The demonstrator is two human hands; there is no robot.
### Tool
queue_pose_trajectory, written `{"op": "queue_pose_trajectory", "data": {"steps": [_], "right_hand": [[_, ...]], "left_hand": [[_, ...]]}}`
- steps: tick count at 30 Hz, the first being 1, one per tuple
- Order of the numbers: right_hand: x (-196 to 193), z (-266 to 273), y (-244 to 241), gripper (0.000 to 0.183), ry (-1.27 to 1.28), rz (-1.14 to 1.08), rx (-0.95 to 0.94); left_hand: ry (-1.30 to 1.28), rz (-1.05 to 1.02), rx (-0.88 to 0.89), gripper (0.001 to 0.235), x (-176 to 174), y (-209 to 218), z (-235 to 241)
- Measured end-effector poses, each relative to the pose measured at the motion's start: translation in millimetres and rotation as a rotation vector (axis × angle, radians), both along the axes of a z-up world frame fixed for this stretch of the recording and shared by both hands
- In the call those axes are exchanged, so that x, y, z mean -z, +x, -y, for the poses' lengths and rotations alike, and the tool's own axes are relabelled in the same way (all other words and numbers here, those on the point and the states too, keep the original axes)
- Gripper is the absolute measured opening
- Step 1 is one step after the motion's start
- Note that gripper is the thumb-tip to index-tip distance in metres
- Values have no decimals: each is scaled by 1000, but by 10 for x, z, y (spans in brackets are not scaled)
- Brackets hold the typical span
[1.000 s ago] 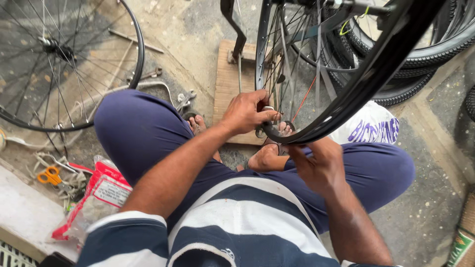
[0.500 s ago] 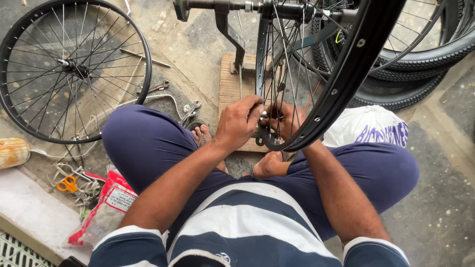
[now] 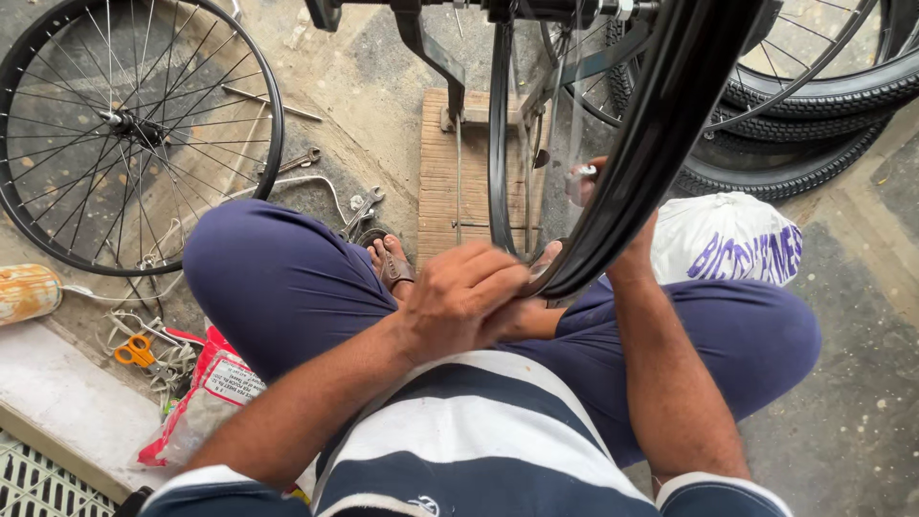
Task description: The person sits on the ground and uses a spoke wrench to tighten the nipples on the spokes of a bicycle wheel mounted on a truing stand. They rotate the wheel periodically to access different spokes and continue the adjustment process.
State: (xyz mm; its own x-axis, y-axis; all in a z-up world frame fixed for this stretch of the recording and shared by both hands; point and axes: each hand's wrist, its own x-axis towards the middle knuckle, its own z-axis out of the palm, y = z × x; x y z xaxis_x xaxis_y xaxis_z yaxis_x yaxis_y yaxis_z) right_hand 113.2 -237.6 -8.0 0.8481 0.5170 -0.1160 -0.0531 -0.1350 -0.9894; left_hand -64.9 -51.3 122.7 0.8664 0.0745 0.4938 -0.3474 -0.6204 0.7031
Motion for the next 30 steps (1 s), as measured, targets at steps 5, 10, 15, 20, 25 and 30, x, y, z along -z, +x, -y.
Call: {"op": "queue_pose_trajectory", "data": {"steps": [5,10,15,20,25,30], "right_hand": [[-16,55,42,29,235,-179,1],[37,-61,17,26,80,-101,26],[138,-51,57,22,-3,41,-42],[129,-39,46,21,-58,19,-43],[23,-125,47,23,-145,-107,47],[-108,-96,66,36,75,-404,34]], "left_hand": [[239,-239,-175,37,428,-177,88],[287,-178,-191,29,421,-177,139],[278,-149,-189,29,410,-189,122],[275,-168,-181,30,412,-205,131],[268,-154,-185,31,422,-195,127],[269,-149,-178,31,405,-192,120]]}}
